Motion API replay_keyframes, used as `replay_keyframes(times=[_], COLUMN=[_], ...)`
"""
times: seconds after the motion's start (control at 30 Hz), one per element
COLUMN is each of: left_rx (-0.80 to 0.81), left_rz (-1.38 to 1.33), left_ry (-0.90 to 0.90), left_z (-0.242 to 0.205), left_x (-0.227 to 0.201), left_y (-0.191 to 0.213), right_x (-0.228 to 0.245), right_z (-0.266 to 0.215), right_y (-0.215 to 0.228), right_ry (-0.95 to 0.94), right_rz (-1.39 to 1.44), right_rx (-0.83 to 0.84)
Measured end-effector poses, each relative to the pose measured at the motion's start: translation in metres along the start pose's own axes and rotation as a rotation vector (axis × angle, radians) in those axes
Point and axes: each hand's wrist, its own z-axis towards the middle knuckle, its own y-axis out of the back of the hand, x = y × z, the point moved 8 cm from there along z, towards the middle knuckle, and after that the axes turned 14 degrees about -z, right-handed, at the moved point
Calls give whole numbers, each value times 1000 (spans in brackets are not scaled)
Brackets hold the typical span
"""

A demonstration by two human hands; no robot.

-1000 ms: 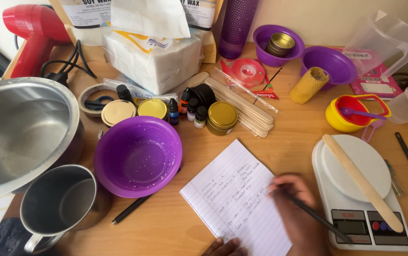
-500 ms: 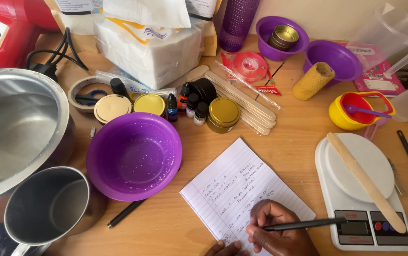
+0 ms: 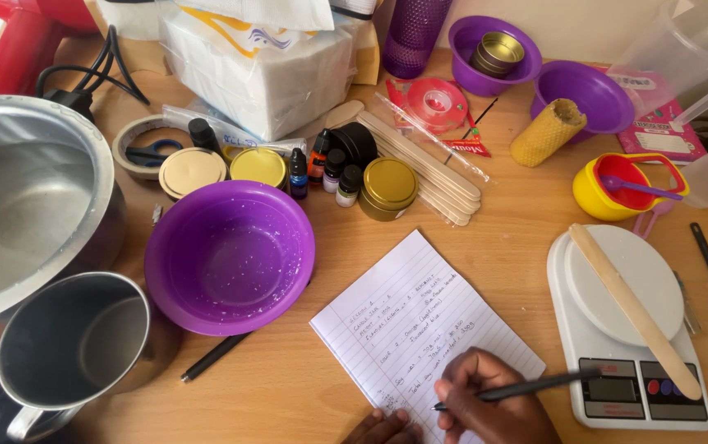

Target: A person is planning a candle-making project by writing notes in a notebook and organizing various supplies like soy wax, fragrance oils, and containers on a workshop table.

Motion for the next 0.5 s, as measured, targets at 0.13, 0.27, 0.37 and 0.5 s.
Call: replay_keyframes(times=[0.13,0.27,0.37,0.5], left_rx=[32,-31,17,114], left_rz=[2,-10,-36,-97], left_ry=[-59,-40,-28,-19], left_z=[29,35,23,10], left_x=[-19,-22,-13,-5], left_y=[24,32,22,12], right_x=[-2,4,6,15], right_z=[-3,-7,-10,-13], right_y=[-9,-9,-8,-8], right_ry=[282,319,281,404], right_rz=[-37,-81,-153,-161], right_rx=[47,-55,-177,-220])
